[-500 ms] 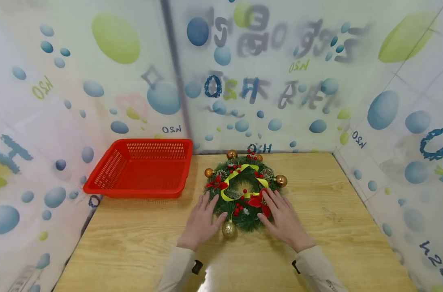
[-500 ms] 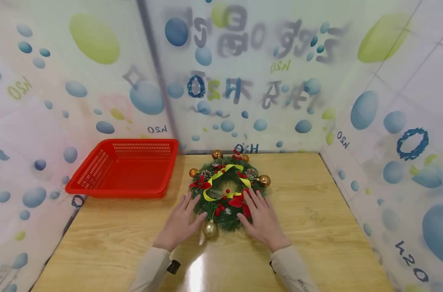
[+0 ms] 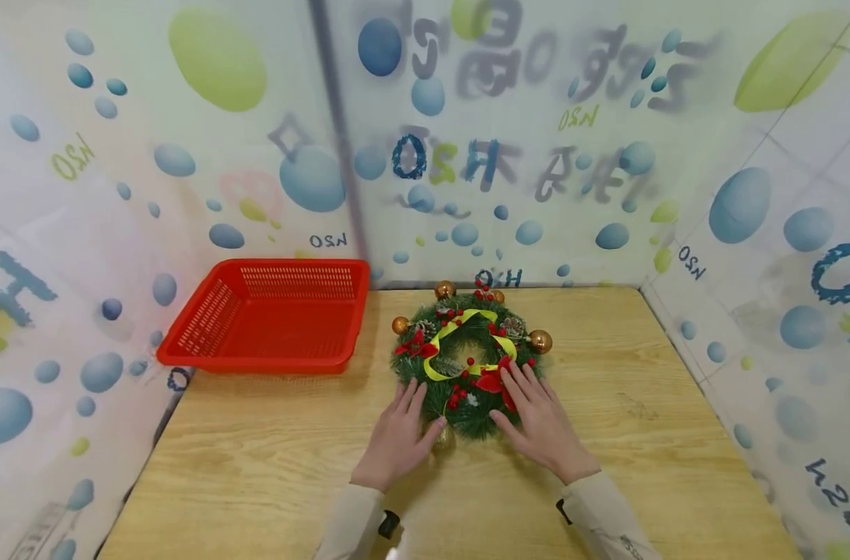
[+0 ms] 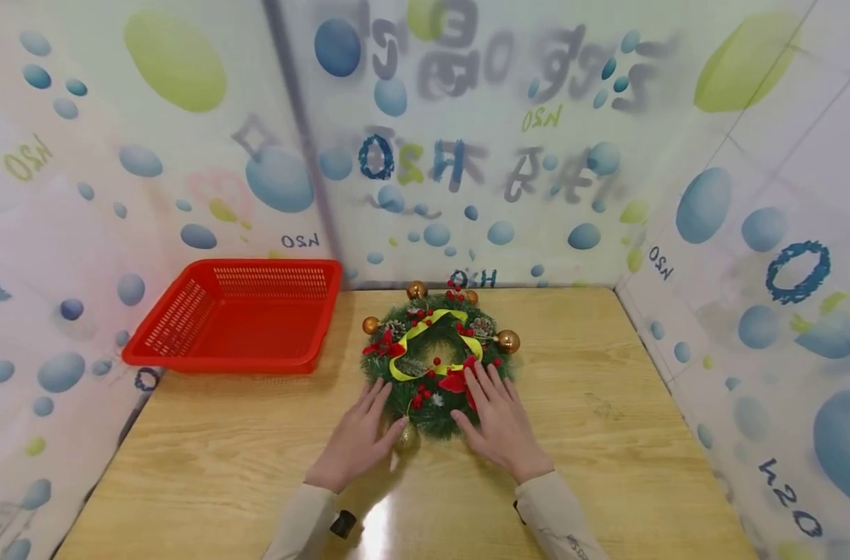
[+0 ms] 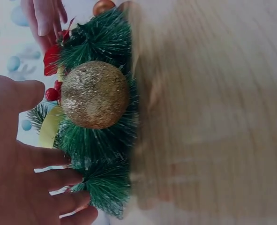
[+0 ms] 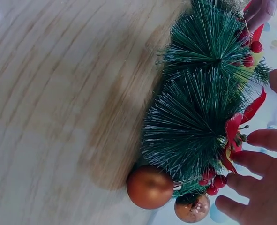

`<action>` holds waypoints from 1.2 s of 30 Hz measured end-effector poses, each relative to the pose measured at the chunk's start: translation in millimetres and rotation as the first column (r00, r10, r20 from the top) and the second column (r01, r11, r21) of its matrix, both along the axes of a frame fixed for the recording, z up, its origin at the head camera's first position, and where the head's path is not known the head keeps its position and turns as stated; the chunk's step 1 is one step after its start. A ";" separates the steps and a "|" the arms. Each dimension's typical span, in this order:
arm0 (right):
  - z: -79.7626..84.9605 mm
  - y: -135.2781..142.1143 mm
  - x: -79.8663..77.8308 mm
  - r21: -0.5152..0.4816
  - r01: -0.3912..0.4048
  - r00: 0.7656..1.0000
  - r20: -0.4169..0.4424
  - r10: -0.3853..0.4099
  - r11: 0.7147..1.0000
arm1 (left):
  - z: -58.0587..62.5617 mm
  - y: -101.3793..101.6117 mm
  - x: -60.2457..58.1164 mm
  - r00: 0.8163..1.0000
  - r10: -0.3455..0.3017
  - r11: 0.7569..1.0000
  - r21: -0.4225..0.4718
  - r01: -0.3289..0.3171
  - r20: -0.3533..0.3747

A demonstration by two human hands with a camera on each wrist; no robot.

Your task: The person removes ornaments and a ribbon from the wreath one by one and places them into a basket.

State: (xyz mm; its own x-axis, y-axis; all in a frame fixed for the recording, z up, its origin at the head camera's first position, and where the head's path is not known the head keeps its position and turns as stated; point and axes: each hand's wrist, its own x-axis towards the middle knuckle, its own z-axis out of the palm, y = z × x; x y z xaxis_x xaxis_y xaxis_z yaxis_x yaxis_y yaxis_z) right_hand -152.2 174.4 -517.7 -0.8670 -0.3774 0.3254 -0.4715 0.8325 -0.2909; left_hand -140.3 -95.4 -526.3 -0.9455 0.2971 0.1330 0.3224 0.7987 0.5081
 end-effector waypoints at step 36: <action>-6.6 -6.7 -2.5 0.008 0.030 1.000 -0.001 -0.030 1.000 | -24.8 24.6 30.9 0.956 0.159 0.981 0.150 -0.125 -0.247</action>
